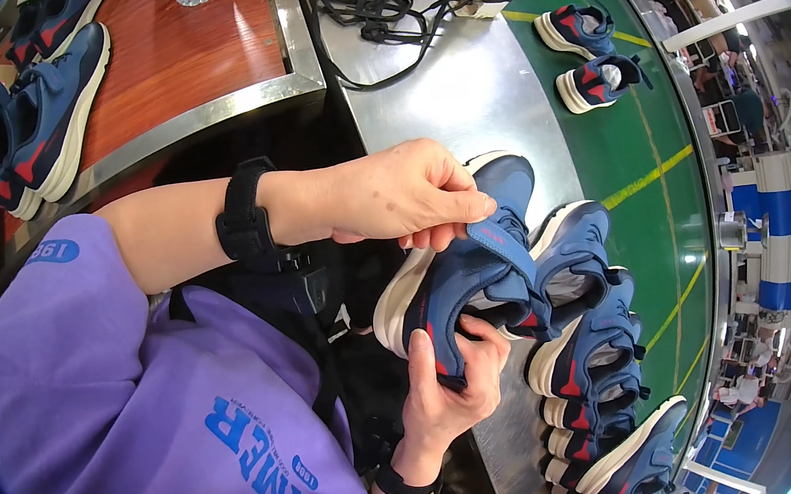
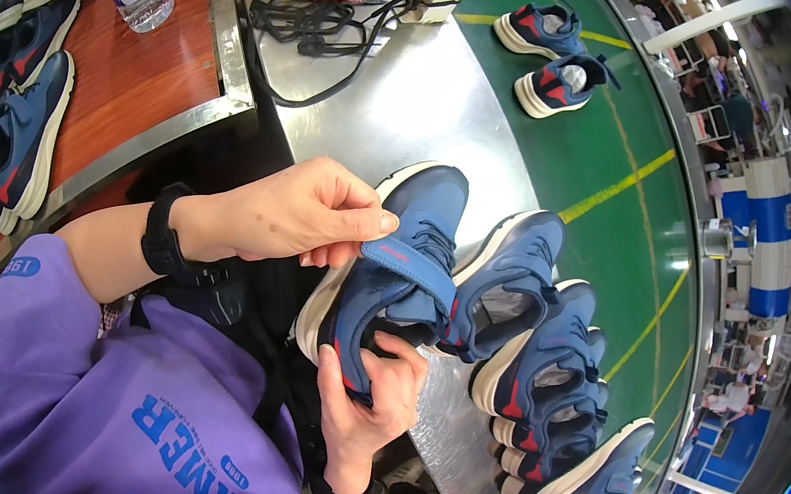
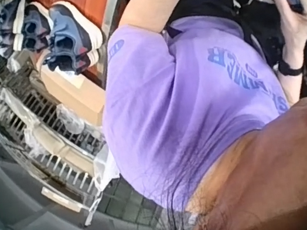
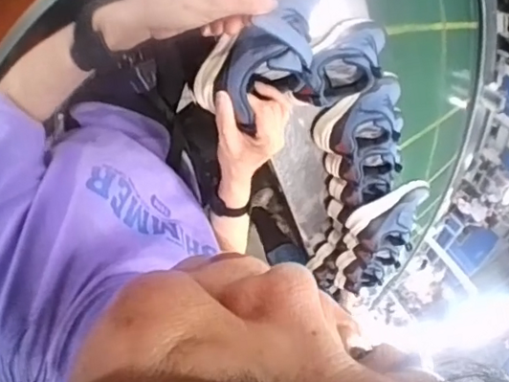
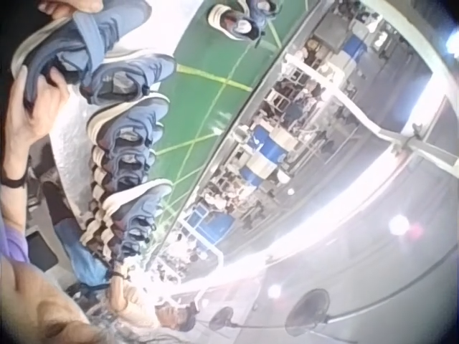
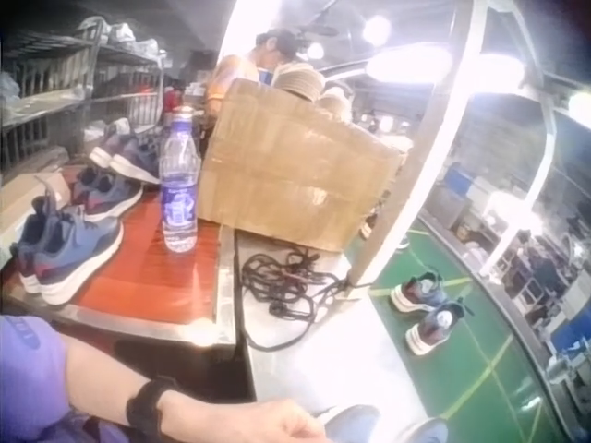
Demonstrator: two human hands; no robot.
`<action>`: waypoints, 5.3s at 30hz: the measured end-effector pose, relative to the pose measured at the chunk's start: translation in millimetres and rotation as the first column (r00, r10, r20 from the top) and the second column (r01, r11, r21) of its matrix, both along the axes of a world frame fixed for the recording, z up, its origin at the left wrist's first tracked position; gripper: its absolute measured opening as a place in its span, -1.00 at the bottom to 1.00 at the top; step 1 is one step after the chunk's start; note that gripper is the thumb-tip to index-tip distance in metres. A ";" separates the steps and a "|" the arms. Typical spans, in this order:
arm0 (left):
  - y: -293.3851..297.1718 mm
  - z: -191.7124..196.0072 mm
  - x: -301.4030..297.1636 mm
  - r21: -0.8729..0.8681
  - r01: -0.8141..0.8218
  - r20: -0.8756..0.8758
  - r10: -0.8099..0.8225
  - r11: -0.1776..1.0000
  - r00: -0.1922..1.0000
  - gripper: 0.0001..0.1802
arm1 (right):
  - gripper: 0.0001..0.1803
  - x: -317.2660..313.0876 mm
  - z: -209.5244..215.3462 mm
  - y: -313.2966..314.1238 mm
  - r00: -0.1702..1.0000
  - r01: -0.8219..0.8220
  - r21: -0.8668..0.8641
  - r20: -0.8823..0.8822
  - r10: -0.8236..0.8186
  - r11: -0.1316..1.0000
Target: Checking and arranging sneakers on a production line table.
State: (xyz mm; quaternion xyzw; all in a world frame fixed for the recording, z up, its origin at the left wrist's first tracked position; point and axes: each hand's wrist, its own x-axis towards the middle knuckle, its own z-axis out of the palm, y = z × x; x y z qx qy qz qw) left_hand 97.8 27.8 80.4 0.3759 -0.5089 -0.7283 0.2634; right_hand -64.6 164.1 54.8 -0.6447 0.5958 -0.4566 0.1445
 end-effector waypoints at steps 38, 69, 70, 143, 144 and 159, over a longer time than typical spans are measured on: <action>1.0 -27.2 -11.1 -0.763 -0.261 -0.009 0.394 0.592 0.919 -0.62 | -0.73 22.3 4.8 -27.2 0.922 -0.137 -0.027 -0.370 0.117 0.990; -68.1 41.1 -14.2 -0.366 0.365 0.334 -0.245 0.856 0.910 -0.80 | -0.75 34.3 -14.3 -14.4 0.876 -0.159 -0.124 -0.475 0.082 0.979; -69.8 37.8 -10.9 -0.346 0.335 0.293 -0.238 0.876 0.926 -0.80 | -0.75 35.1 -12.8 -14.9 0.878 -0.159 -0.122 -0.472 0.083 0.980; 22.9 -59.0 -8.0 -0.725 -0.006 0.179 0.196 0.689 0.964 -0.04 | -0.71 10.1 3.9 -62.2 0.967 -0.133 -0.058 -0.228 0.117 0.989; 15.4 -57.2 -12.6 -0.725 -0.018 0.165 0.199 0.688 0.966 -0.02 | -0.73 10.5 6.3 -70.2 0.960 -0.104 -0.064 -0.267 0.083 0.993; -5.6 -61.4 -52.6 -0.702 -0.012 0.041 0.057 0.712 0.998 -0.02 | -0.79 -6.0 21.6 -71.9 0.811 0.107 -0.057 -0.572 -0.121 0.993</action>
